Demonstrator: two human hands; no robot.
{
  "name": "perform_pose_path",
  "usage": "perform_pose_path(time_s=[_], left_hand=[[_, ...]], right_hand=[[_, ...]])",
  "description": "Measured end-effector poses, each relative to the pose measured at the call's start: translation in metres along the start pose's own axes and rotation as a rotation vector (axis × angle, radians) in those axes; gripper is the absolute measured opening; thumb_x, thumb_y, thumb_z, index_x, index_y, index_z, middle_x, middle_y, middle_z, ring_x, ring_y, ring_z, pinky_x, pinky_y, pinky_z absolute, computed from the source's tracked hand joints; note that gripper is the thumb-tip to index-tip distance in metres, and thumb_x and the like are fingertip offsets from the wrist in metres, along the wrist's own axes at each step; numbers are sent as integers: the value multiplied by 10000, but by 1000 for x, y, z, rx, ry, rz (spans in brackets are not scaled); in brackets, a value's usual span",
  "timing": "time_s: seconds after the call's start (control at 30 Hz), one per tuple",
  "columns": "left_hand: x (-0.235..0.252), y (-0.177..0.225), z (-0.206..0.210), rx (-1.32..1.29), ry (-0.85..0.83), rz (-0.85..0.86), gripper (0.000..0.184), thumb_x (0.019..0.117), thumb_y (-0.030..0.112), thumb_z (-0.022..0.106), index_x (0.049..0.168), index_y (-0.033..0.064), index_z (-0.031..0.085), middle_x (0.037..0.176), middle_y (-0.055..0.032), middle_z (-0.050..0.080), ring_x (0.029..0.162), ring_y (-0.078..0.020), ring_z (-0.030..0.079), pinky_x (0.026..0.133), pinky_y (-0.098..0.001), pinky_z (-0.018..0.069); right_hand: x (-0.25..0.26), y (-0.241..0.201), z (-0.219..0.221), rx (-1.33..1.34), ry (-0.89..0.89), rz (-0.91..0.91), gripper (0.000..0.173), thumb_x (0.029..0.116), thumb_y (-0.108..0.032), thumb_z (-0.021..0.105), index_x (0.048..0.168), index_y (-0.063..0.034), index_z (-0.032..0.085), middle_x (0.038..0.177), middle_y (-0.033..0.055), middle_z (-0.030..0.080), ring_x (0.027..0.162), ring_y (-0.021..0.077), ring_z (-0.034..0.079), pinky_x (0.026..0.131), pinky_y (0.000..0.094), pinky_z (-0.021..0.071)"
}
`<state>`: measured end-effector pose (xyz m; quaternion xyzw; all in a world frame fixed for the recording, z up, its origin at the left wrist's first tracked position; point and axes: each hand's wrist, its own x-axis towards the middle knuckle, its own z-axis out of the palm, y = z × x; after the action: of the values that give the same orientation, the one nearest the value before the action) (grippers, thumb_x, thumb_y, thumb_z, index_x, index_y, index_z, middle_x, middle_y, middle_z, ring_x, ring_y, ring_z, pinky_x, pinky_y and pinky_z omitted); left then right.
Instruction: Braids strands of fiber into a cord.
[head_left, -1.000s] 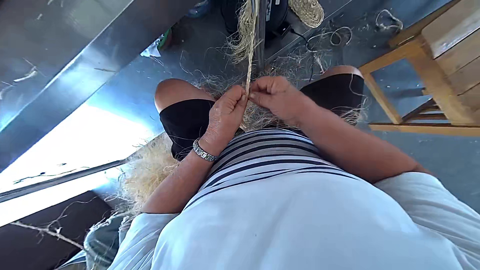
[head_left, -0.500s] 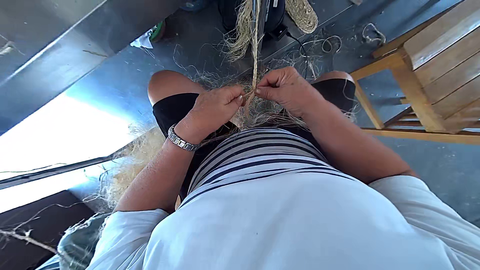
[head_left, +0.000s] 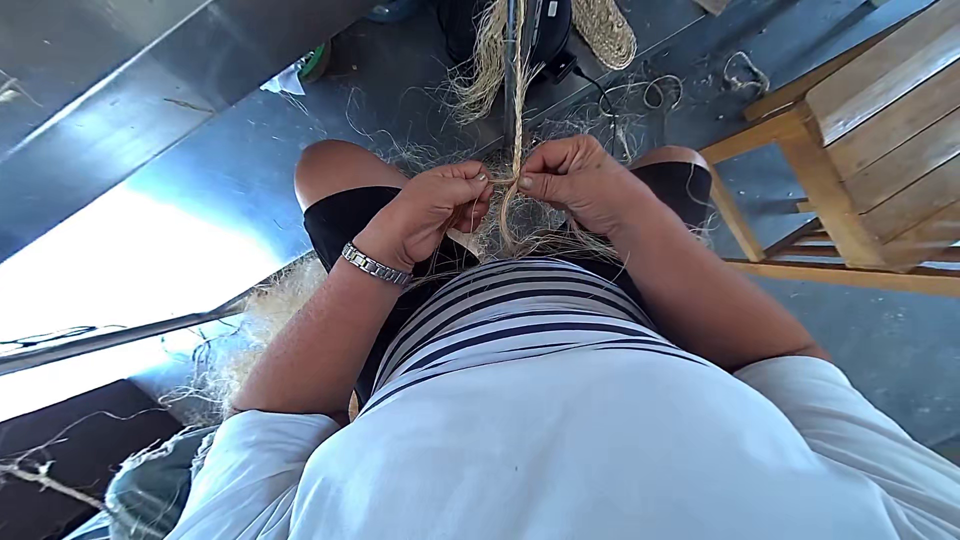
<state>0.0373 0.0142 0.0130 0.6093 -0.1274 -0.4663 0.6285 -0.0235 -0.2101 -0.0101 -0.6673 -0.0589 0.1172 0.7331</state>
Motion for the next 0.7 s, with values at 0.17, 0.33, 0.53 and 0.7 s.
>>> perform_pose_path(time_s=[0.17, 0.33, 0.53, 0.7], left_hand=[[-7, 7, 11, 144, 115, 13, 283, 1071, 78, 375, 834, 165, 503, 631, 108, 433, 504, 31, 363, 476, -116, 301], [-16, -10, 44, 863, 371, 138, 309, 1095, 229, 386, 974, 22, 581, 762, -95, 534, 698, -236, 552, 647, -456, 464], [-18, -26, 58, 1130, 485, 166, 325, 1093, 219, 380, 989, 6, 603, 823, -180, 631, 784, -366, 662, 643, -551, 479], [-23, -24, 64, 1315, 537, 204, 289, 1066, 153, 393, 1002, -6, 626, 863, -204, 680, 757, -398, 697, 595, -543, 499]], right_hand=[[-1, -4, 15, -544, 135, -131, 166, 974, -128, 634, 848, -39, 695, 715, -27, 608, 621, -12, 514, 591, 178, 425], [0, -1, 41, -628, 316, -65, 198, 964, -158, 612, 798, -66, 670, 677, -15, 593, 603, 53, 527, 591, 277, 438], [0, 5, 45, -114, 284, 195, 225, 995, -88, 621, 772, -63, 620, 611, -58, 542, 509, 1, 452, 498, 176, 371], [-3, 4, 46, 32, 229, 187, 255, 1042, -103, 554, 792, -78, 601, 628, -62, 555, 476, -5, 414, 451, 158, 335]])
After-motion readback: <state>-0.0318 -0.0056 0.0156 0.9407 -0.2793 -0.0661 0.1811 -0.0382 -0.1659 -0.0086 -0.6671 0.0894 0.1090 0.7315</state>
